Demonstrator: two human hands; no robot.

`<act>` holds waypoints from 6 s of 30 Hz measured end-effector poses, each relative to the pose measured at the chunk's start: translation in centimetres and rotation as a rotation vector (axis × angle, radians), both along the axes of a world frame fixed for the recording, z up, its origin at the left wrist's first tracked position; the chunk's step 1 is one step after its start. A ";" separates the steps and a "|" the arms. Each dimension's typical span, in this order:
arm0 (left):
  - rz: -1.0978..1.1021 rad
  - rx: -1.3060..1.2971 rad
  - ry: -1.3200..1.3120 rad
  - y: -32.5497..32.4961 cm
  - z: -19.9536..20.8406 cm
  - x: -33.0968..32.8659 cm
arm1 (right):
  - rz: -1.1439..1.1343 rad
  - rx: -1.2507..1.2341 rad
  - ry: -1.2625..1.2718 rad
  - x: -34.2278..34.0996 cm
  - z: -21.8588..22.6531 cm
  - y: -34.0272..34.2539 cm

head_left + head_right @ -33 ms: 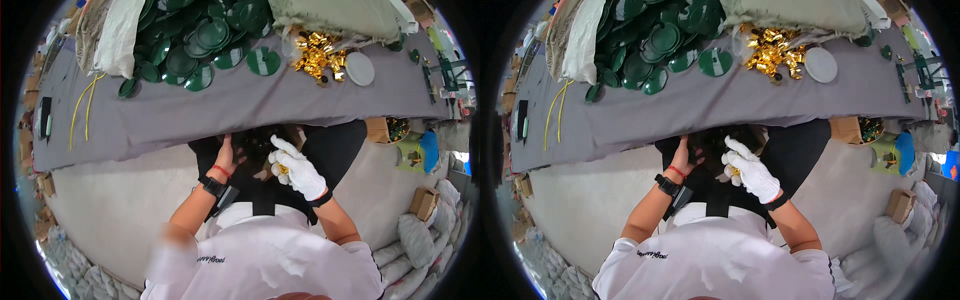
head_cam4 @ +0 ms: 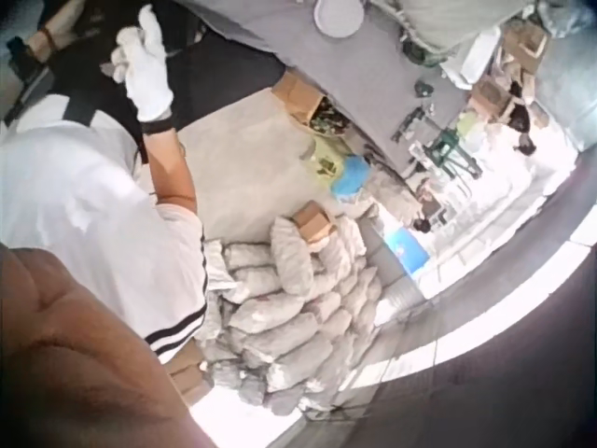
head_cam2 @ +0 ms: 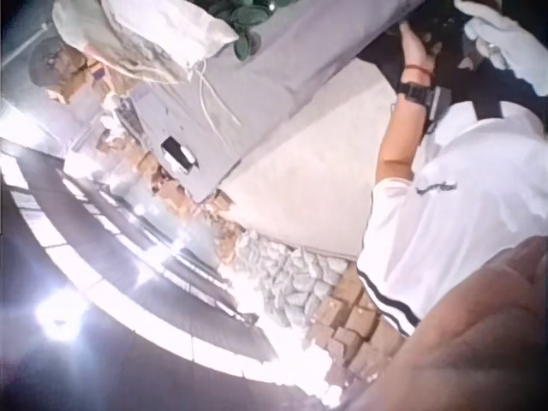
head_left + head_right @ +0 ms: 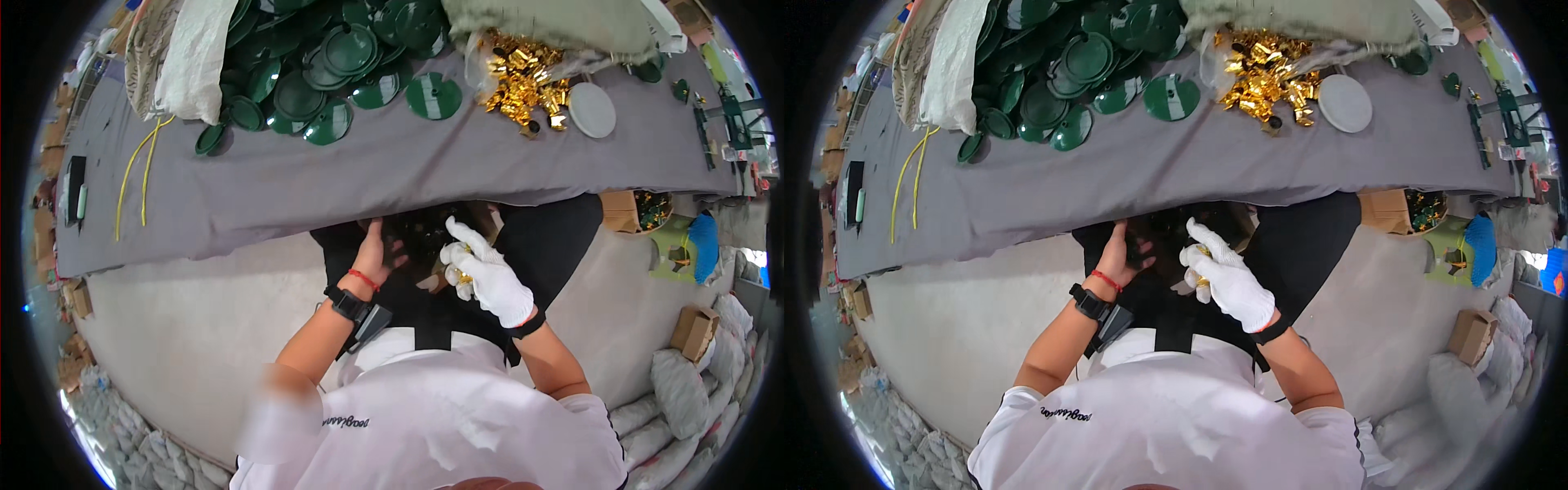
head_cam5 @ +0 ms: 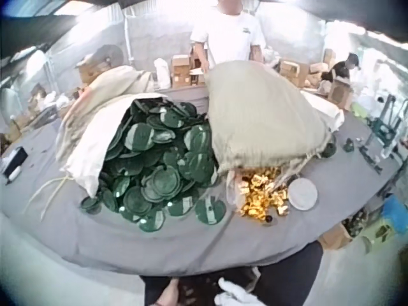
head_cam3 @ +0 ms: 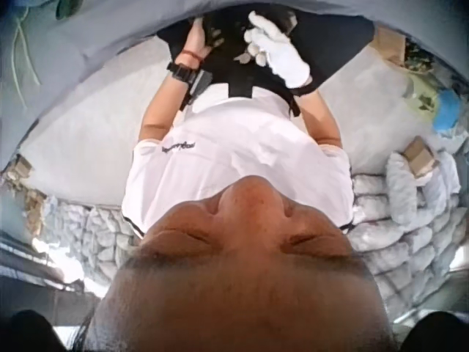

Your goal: Assembling small gold-colored metal components into green plastic discs.

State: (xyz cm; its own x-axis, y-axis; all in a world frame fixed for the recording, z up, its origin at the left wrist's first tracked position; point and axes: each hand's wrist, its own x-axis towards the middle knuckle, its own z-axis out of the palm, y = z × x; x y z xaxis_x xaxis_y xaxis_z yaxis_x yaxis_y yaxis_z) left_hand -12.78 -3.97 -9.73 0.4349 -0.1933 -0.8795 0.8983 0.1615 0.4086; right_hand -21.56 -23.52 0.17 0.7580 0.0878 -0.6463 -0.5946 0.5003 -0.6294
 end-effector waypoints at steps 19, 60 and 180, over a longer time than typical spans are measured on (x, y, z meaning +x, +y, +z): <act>-0.297 -0.785 -0.023 -0.2 8.1 -2.3 | 0.328 -1.034 -0.761 0.4 3.1 1.5; -0.606 -0.338 -0.972 -1.0 8.5 -2.9 | 0.940 -1.507 -0.841 1.7 2.7 1.1; 0.278 -1.171 -0.534 -3.1 9.2 19.3 | -0.278 -1.282 -0.846 28.1 5.3 -2.4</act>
